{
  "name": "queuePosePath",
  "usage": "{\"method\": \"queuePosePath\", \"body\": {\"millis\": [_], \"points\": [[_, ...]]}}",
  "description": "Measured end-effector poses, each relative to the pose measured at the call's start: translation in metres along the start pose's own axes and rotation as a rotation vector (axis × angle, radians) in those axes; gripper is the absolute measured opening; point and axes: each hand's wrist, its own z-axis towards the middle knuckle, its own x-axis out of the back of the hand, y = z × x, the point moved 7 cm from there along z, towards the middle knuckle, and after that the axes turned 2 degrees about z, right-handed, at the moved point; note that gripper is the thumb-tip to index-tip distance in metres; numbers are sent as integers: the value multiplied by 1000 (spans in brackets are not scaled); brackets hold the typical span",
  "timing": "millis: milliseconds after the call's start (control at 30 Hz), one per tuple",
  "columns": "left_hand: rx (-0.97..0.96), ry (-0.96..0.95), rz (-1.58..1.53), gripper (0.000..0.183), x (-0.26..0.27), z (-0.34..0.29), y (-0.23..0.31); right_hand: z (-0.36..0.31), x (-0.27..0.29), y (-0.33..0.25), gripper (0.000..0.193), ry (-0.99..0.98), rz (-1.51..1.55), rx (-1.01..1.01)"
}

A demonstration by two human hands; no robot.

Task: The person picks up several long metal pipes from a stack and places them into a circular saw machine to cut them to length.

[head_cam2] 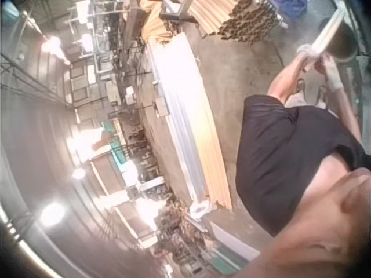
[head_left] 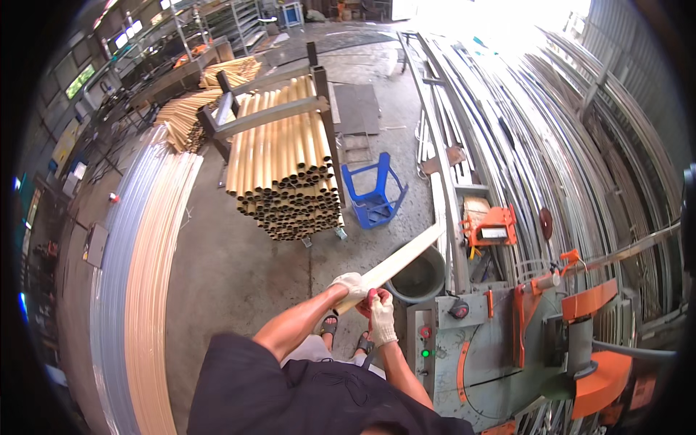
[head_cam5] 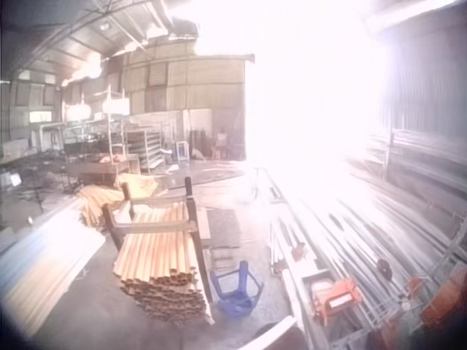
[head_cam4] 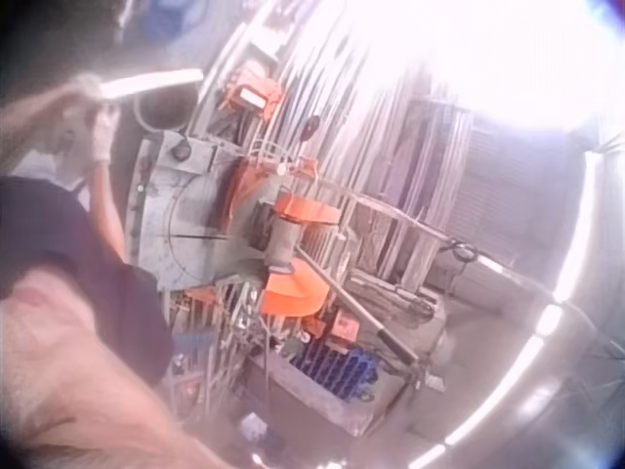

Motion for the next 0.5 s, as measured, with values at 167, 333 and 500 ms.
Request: {"method": "queuePosePath", "body": {"millis": [167,333,500], "points": [[131,434,-436,72,37,-126,-10,-64,-63,-14,58,-179,21,240],[136,780,-654,73,47,-166,-34,-89,-125,-37,63,-406,-83,317],[302,817,-657,75,51,-157,-57,-53,-135,-24,59,-336,-370,297]]}}
